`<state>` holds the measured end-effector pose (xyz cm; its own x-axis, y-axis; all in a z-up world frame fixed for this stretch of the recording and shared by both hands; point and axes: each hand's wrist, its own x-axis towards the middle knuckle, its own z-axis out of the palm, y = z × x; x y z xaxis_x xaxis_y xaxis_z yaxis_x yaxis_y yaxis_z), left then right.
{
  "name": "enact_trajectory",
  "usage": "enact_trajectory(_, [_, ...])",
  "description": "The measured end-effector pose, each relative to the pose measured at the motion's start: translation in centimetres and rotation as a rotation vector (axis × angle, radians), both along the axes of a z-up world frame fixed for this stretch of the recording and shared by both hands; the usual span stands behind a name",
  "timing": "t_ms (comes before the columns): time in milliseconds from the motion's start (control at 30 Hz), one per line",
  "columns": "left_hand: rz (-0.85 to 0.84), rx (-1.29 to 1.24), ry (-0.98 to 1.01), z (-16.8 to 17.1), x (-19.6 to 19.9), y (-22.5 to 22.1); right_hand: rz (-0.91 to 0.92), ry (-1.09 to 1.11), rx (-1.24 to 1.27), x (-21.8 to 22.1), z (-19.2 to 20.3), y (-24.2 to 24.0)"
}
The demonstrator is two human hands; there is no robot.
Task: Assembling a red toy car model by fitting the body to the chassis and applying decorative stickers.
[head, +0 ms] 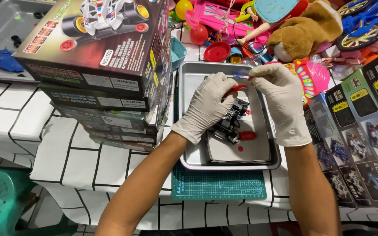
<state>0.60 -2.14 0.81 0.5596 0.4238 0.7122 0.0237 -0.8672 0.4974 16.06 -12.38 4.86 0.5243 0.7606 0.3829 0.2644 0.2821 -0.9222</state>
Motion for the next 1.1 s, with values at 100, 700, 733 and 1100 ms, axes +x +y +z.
enact_trajectory(100, [-0.014,0.003,-0.003,0.3,-0.5,-0.5,0.034,0.049,0.009,0.6,-0.9,0.3])
enact_trajectory(700, [-0.063,-0.138,-0.025,0.6,-0.8,-0.7,0.075,0.043,-0.082,-2.4,0.6,-0.4])
enact_trajectory(733, [-0.062,-0.139,-0.025,0.5,-0.8,-0.9,0.076,0.043,-0.083,-2.0,0.4,-0.2])
enact_trajectory(1100, [-0.054,-0.334,-0.102,-1.0,0.4,-0.8,0.088,0.084,-0.062,-1.4,-0.5,0.0])
